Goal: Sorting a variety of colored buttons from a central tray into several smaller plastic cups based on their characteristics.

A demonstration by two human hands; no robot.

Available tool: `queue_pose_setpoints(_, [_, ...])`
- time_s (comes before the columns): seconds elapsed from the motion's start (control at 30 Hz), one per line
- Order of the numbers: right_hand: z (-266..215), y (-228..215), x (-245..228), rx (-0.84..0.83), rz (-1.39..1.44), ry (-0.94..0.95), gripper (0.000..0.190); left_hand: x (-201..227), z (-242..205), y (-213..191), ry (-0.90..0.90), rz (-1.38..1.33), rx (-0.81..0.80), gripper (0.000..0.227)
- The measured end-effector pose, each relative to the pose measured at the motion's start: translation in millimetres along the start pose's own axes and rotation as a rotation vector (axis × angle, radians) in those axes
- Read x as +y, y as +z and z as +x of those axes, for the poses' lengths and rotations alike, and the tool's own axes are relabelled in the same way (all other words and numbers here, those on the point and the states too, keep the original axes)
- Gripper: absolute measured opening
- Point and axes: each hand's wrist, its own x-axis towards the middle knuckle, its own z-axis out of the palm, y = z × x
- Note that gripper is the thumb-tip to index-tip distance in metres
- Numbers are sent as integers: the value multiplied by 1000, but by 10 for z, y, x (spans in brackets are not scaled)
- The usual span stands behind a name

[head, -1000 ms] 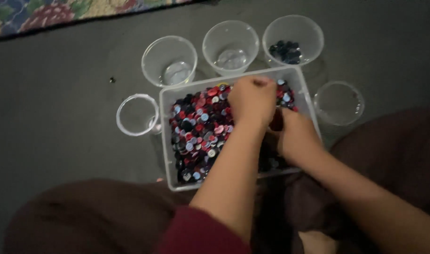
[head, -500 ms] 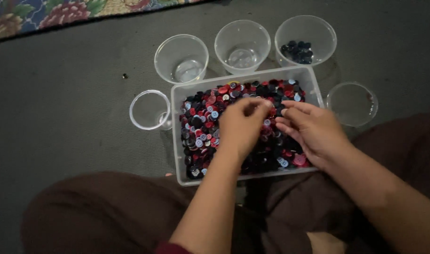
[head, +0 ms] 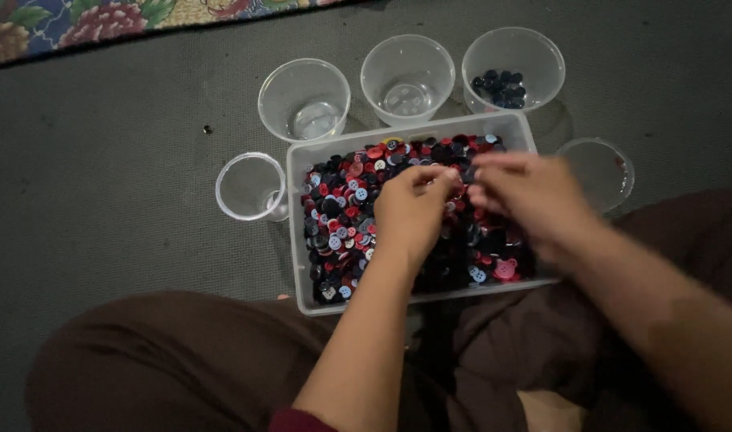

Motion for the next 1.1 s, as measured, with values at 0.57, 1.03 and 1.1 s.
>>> queue_pose_setpoints(0.57, [136,-283,401,-275,-1458,-160,54,-562,-525,-670,337,855,329,58])
queue_pose_setpoints(1.03, [-68,302,674,-228,-372,277,59,-227,-432,-188,-312,344,-10,77])
queue_pose_setpoints(1.1, [-79,355,710,-115,-451,209,64,-242,-386,-129,-319,282,13,77])
